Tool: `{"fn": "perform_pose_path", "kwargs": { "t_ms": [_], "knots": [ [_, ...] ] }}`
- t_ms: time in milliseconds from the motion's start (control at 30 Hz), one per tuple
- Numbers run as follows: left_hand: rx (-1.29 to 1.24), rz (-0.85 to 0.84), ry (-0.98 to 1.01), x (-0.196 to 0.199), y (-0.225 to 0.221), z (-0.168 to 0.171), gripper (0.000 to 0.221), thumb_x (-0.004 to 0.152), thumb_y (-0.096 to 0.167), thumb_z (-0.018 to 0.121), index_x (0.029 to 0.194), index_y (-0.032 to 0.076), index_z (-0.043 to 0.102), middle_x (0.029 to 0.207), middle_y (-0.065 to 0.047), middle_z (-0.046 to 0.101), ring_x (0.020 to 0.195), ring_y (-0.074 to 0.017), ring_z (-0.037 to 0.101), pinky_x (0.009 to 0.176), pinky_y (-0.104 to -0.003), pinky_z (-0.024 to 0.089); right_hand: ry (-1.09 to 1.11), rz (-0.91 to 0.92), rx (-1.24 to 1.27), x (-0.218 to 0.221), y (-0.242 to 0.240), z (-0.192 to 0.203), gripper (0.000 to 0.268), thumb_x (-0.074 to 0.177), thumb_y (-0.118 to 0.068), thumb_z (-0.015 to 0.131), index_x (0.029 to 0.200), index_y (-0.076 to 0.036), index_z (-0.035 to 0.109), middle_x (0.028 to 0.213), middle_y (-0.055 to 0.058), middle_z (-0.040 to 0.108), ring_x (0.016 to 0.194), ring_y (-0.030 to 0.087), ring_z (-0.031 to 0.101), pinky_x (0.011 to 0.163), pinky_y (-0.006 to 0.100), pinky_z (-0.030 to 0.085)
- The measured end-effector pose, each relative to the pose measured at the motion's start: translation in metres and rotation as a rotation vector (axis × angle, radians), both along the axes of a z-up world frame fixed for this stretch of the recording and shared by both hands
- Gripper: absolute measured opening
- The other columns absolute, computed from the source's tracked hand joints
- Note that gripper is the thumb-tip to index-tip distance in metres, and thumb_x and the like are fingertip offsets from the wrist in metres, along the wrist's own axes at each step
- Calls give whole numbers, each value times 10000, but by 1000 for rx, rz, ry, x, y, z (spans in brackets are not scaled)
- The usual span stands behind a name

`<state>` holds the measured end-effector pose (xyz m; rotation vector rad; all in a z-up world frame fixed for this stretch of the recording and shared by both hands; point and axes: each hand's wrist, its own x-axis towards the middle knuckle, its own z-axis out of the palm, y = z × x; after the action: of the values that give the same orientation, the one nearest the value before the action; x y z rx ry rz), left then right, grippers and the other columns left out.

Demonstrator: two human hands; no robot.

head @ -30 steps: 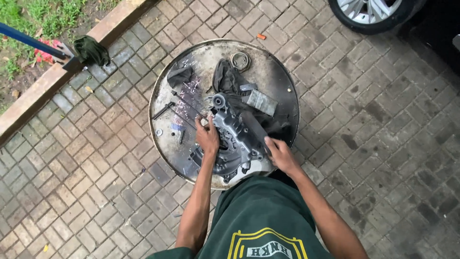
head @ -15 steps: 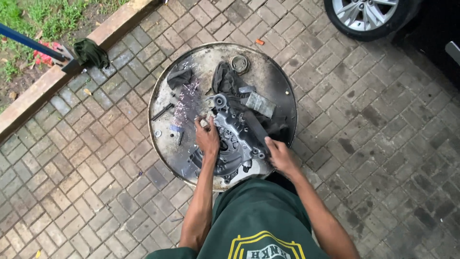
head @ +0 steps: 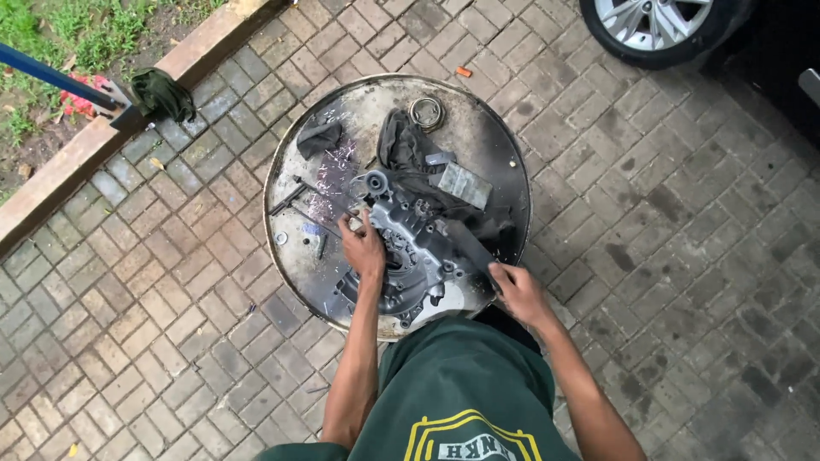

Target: Cleaning a metal engine component, specifically a transmission valve body, using a brush and cleaning fluid.

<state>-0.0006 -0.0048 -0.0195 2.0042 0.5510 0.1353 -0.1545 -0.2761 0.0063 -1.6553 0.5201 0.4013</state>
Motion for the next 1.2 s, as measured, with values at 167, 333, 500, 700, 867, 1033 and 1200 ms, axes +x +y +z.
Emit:
{"fn": "perform_pose_path", "kwargs": {
  "t_ms": [167,333,500,700,867,1033,1200],
  "knots": [
    [45,40,20,5,11,-26,295,1051,476,537,1186,214,533,583,-33,653,588,-270,654,649,-402,488,-76,37,48,21,5,13,604,1069,-540,525,635,-121,542,417,27,400,324,108,388,294,255,381],
    [45,13,-3,2,9,-24,303,1063,473,534,1168,189,541,535,-41,625,526,-239,615,612,-355,451,-110,-12,91,11,4,31,593,1075,-488,551,670,-61,622,394,65,409,333,133,423,342,269,419],
    [17,-52,-8,1,4,-17,357,1041,483,554,1202,164,541,634,-105,695,598,-320,662,638,-427,470,-103,-57,99,0,1,22,561,1086,-399,522,669,-42,635,392,87,424,352,158,431,380,286,429],
    [-41,-56,-4,3,11,-17,357,1053,505,549,1196,178,549,597,-59,671,566,-245,635,622,-374,460,-33,-31,133,-5,-15,-14,568,1072,-442,533,695,-34,651,403,86,431,362,160,451,374,283,431],
    [-55,-48,-2,0,8,1,342,1045,498,552,1194,191,551,606,-53,670,576,-247,634,636,-386,467,25,-61,204,0,-7,7,584,1064,-447,543,687,-9,628,398,78,413,346,153,419,341,286,407],
    [-38,-43,-8,1,4,-1,356,1042,506,552,1186,180,553,612,-68,686,578,-256,641,631,-384,469,41,-53,185,-3,-21,6,579,1064,-425,561,677,2,613,394,84,402,337,150,407,333,287,394],
    [-32,-95,9,1,3,-8,370,1024,515,568,1194,186,545,617,-63,694,574,-282,644,637,-408,470,1,97,4,-11,-36,37,624,1040,-491,574,601,-49,612,421,76,443,415,146,425,417,295,387]
  ]
}}
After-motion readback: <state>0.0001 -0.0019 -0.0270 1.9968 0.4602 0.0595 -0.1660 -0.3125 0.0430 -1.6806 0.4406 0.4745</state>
